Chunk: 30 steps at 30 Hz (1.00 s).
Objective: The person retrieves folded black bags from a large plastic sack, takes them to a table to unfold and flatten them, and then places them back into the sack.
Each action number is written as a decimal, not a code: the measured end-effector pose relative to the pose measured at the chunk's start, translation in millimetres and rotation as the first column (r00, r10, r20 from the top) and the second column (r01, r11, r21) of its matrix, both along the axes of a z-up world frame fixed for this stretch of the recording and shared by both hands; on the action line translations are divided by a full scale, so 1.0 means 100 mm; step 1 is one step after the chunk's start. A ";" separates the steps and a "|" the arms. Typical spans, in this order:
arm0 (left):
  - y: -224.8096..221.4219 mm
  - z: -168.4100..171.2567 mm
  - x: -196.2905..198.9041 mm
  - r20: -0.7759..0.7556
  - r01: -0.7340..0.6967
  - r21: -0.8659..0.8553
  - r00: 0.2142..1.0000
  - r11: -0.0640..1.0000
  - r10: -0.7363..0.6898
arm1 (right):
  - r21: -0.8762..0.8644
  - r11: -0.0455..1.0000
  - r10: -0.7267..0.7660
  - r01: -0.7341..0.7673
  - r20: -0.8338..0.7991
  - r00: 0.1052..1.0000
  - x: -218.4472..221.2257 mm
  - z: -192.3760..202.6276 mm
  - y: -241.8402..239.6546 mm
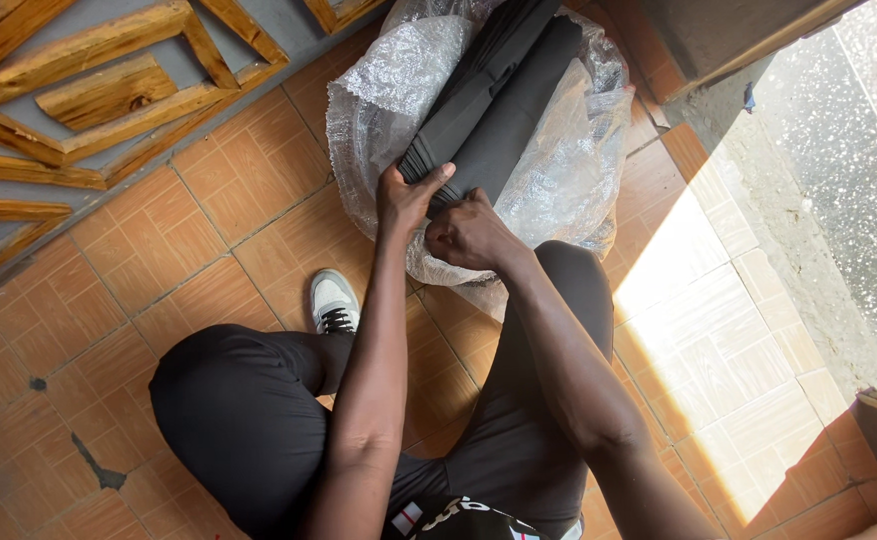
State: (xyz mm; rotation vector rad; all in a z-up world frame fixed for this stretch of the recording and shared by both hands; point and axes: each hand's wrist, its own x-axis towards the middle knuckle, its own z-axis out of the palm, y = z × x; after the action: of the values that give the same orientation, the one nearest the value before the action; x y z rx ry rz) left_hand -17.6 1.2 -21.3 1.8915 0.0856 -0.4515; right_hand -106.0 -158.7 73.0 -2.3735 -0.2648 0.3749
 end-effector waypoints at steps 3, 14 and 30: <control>-0.17 -0.59 -0.17 0.036 -0.078 -0.041 0.996 0.996 0.080 | 0.096 0.995 0.028 -0.016 -0.128 0.991 -0.07 0.25 -0.01; -0.62 1.33 0.18 0.273 -0.152 -0.639 0.872 0.754 0.407 | 0.809 0.029 -0.618 0.588 -0.447 0.646 0.14 0.06 -0.37; 0.95 4.43 1.10 0.446 0.588 -0.223 0.771 0.777 -0.455 | 0.476 0.033 -0.602 0.879 -0.693 0.398 1.40 3.07 0.20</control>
State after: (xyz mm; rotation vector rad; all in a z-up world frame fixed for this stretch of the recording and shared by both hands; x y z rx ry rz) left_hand 92.5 96.7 421.8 1.5858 -0.7659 -0.4432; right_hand 33.8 -138.6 380.3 -1.1244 0.8725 0.0191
